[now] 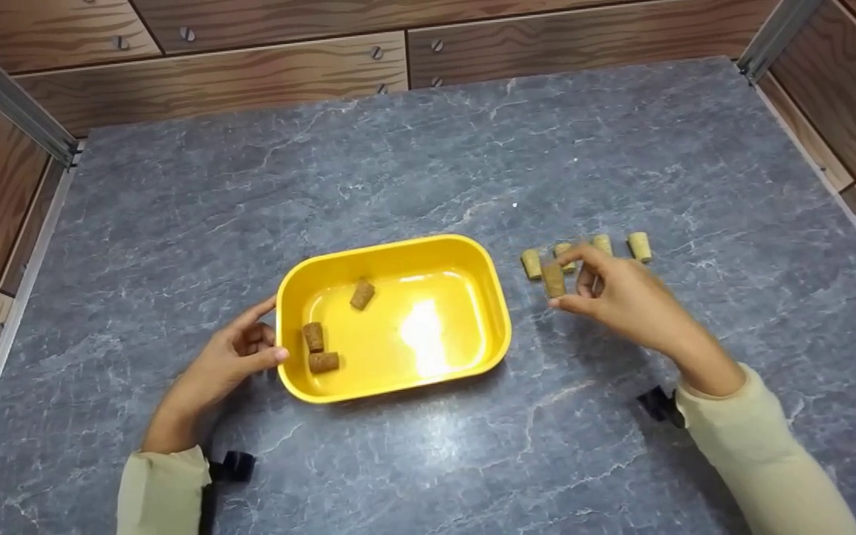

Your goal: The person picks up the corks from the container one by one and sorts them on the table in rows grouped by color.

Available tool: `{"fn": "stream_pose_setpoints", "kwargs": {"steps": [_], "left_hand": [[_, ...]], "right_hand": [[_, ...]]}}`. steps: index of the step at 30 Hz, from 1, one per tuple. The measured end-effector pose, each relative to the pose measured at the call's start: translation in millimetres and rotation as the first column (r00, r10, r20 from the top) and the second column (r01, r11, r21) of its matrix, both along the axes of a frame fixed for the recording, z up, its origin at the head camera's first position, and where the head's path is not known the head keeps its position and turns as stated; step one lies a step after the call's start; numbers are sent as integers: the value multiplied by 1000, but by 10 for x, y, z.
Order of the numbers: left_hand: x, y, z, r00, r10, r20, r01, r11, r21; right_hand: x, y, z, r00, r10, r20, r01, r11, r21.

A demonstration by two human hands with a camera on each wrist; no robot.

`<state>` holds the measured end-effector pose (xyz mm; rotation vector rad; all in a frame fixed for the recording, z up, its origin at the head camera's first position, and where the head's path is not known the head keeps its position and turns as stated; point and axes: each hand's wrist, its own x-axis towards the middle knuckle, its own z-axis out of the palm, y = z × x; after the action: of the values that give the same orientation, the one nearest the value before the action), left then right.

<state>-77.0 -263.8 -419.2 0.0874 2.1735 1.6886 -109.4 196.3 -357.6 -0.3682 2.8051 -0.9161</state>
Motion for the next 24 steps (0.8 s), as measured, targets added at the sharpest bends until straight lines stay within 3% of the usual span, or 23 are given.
{"fn": "stream_pose_setpoints", "kwargs": {"steps": [13, 24], "left_hand": [[0, -18, 2, 1000, -5, -16, 4, 1000, -27], [-5, -8, 10, 1000, -4, -10, 4, 1000, -18]], "right_hand": [[-12, 42, -211, 990, 102, 94, -122, 964, 236], [-8, -23, -280, 986, 127, 112, -156, 936, 316]]}}
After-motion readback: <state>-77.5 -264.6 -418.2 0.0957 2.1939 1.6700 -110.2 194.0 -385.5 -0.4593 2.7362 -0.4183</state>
